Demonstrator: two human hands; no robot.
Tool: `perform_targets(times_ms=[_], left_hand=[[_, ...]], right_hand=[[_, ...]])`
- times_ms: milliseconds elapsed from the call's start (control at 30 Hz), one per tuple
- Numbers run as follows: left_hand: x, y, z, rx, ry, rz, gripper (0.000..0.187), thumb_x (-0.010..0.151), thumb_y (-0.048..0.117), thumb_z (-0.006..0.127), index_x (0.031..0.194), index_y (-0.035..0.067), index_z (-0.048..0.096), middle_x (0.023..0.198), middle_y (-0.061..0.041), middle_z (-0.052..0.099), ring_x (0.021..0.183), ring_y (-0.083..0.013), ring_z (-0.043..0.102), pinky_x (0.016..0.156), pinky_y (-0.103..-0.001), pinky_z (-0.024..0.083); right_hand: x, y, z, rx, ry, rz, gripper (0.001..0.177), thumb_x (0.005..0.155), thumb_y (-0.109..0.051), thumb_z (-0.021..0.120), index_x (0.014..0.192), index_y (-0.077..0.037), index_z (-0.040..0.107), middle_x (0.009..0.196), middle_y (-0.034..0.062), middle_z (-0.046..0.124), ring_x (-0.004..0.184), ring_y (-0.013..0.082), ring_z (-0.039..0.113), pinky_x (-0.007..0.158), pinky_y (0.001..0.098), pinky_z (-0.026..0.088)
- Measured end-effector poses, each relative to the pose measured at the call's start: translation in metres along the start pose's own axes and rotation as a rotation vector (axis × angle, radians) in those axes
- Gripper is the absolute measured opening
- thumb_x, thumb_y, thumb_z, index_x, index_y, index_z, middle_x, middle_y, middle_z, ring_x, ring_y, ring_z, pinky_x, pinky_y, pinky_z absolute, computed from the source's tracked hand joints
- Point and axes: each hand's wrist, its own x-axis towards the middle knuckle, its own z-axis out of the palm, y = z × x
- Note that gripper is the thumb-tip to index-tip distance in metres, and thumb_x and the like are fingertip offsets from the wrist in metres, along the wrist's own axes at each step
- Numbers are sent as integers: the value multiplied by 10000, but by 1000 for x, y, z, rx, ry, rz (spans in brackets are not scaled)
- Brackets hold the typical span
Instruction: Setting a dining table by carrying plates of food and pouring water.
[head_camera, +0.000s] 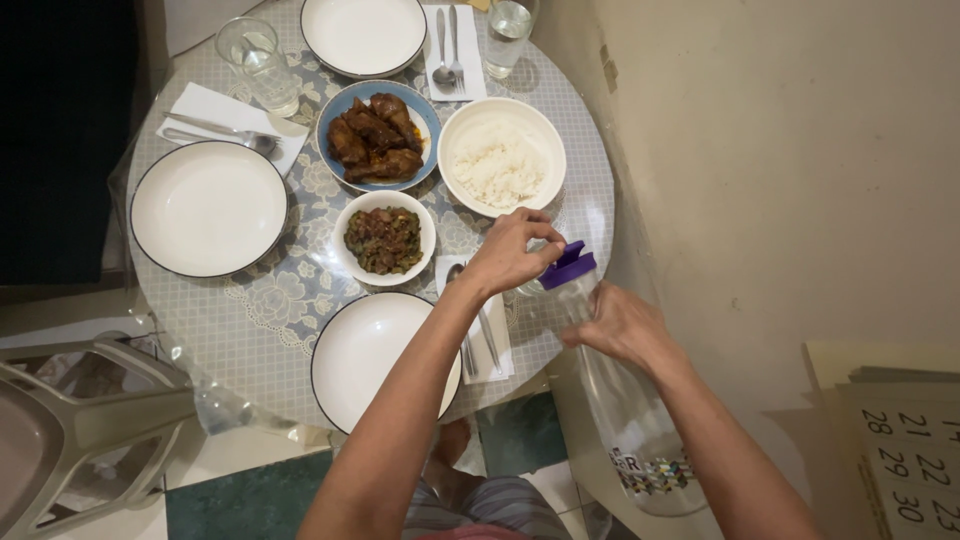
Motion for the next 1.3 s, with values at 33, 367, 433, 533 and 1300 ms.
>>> perform_targets(times_ms=[33,367,433,533,1300], left_hand=[[0,0,0,1,-1,1,310,823,349,668,1011,158,823,1425,-140,574,1342,-362,493,1141,-482,372],[-6,11,-6,-53,-13,-8,503,844,567,686,1058,128,806,1423,-153,571,1370,-342,488,1146,-472,389],[-13,26,-14,-75,-33,-33,573,812,630,711,1037,113,811,1432,-166,547,1388,-340,470,1137,-479,381],[-17,32,-12,-28,-22,54,655,684,645,798,1043,96,799,1407,-190,559,1368,-359,473,1130,-480,387],[-49,64,-23,-558,229,119,356,923,337,697,1133,59,620,1159,-83,676,1078,-174,667,909,-326,534]], right_hand=[[-1,-1,0,1,1,0,586,518,-417,868,914,-23,694,846,185,735,822,338,719,768,439,548],[-12,-12,-7,41,5,28,532,558,-398,853,891,-14,696,821,180,747,809,336,732,759,448,546],[-12,-12,-5,45,-2,23,517,568,-403,837,882,-12,712,819,182,753,804,337,738,760,451,548],[-9,-7,2,26,60,38,588,597,-461,851,938,-13,681,875,180,738,845,346,720,777,458,545],[-79,-45,-10,427,383,-201,671,594,-351,835,1161,-43,650,954,108,771,905,284,752,831,402,573]])
